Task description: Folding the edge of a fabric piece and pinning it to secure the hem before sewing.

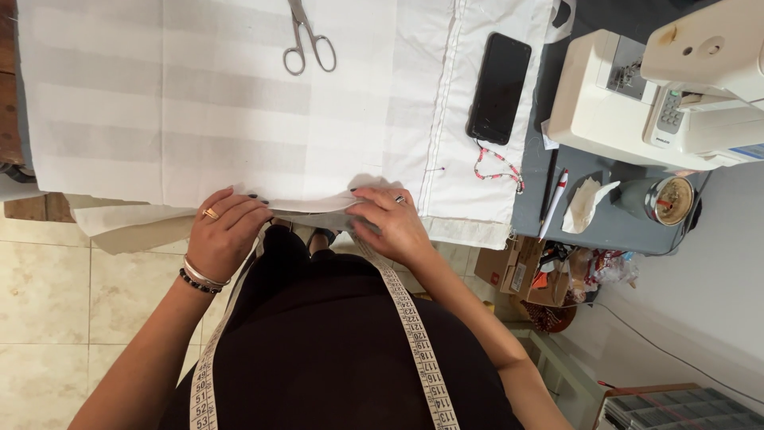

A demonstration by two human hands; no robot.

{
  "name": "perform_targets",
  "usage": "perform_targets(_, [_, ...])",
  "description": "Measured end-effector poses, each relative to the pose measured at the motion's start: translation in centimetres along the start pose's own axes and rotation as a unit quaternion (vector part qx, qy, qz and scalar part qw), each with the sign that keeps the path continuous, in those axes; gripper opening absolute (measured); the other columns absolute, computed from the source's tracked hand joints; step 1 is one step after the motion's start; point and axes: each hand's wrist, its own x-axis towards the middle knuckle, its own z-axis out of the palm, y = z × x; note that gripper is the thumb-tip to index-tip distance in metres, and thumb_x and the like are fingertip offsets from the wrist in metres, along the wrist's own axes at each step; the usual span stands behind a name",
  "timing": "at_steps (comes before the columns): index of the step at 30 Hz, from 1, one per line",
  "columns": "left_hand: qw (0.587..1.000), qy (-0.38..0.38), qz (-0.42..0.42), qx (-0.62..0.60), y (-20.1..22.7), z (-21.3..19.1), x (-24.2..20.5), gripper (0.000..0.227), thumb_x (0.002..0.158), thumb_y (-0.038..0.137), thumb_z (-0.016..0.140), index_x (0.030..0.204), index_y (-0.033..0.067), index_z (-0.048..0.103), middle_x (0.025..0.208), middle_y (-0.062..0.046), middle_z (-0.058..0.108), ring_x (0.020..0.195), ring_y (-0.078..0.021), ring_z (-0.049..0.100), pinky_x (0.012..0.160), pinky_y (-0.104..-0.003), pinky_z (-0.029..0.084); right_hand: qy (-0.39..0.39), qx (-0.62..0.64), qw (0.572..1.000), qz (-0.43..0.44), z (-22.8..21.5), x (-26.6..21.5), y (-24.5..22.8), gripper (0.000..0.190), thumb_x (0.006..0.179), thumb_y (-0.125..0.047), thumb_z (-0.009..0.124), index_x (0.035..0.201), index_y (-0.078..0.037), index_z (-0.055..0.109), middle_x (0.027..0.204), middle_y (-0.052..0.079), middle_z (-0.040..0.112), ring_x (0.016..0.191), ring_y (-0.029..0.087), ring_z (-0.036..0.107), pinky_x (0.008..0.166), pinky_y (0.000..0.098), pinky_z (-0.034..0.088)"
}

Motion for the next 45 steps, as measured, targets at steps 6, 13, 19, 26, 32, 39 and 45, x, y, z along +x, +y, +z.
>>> perform_targets(6, [1.0,-0.002,0.01,-0.001,-0.3,0.3,-0.4,0.005,0.099,0.016,0.073,0.1,0.0178,0.077,0.101,0.002,0.076,0.104,-0.018,0.071,0.109,-0.04,0.053,0.018,-0.002,1.0,0.009,1.4,-0.3,0.3,0.012,0.087,-0.03,0.08,0.095,-0.03,0.072,0.112,-0.011,0.071,0.102,0.012,0.068,0.095,0.0328,0.045])
perform_targets(13, [1.0,-0.006,0.019,0.015,-0.1,0.3,0.0,0.006,0.101,0.017,0.07,0.1,0.0175,0.077,0.101,0.002,0.076,0.106,-0.0176,0.071,0.11,-0.04,0.051,0.025,-0.002,1.0,0.0,1.5,-0.3,0.7,0.012,0.087,-0.03,0.08,0.096,-0.031,0.071,0.11,-0.01,0.071,0.099,0.013,0.068,0.095,0.0323,0.045])
perform_targets(19, [1.0,0.0,0.026,0.014,0.5,0.9,0.4,0.011,0.103,0.019,0.067,0.097,0.0185,0.077,0.109,0.001,0.076,0.112,-0.0183,0.069,0.112,-0.042,0.049,0.035,0.007,0.999,-0.006,1.5,-0.2,0.6,0.011,0.087,-0.027,0.08,0.093,-0.029,0.072,0.107,-0.008,0.072,0.098,0.014,0.07,0.093,0.0313,0.045])
perform_targets(26, [0.999,0.015,0.036,0.007,1.9,2.1,1.7,0.012,0.101,0.019,0.068,0.092,0.0187,0.075,0.109,0.002,0.076,0.113,-0.018,0.068,0.114,-0.044,0.047,0.032,0.009,0.999,-0.008,1.4,1.0,-0.2,0.012,0.084,-0.032,0.08,0.092,-0.03,0.071,0.108,-0.01,0.071,0.101,0.013,0.069,0.094,0.0328,0.042])
perform_targets(32, [0.998,0.038,0.041,0.003,2.1,2.8,1.4,0.01,0.098,0.02,0.07,0.09,0.0182,0.074,0.106,0.003,0.076,0.109,-0.0173,0.069,0.114,-0.045,0.046,0.036,-0.029,0.996,-0.076,2.1,3.3,-2.4,0.008,0.089,-0.034,0.075,0.092,-0.028,0.07,0.117,-0.009,0.068,0.106,0.013,0.064,0.096,0.0355,0.037])
perform_targets(39, [0.998,0.05,0.033,0.002,2.2,3.1,0.9,0.007,0.094,0.019,0.07,0.089,0.0155,0.073,0.104,0.003,0.075,0.107,-0.0173,0.069,0.115,-0.048,0.046,0.022,-0.078,0.99,-0.111,2.9,5.1,-3.3,0.01,0.088,-0.03,0.074,0.086,-0.022,0.069,0.112,-0.005,0.067,0.101,0.016,0.063,0.094,0.0414,0.038])
perform_targets(45, [0.998,0.058,0.029,0.005,2.1,3.1,0.8,0.006,0.096,0.018,0.072,0.092,0.0169,0.075,0.102,0.004,0.074,0.104,-0.0164,0.069,0.115,-0.049,0.045,0.005,-0.116,0.984,-0.135,4.1,5.2,-3.1,0.011,0.09,-0.021,0.069,0.081,-0.017,0.068,0.099,-0.002,0.065,0.093,0.017,0.062,0.099,0.0467,0.036])
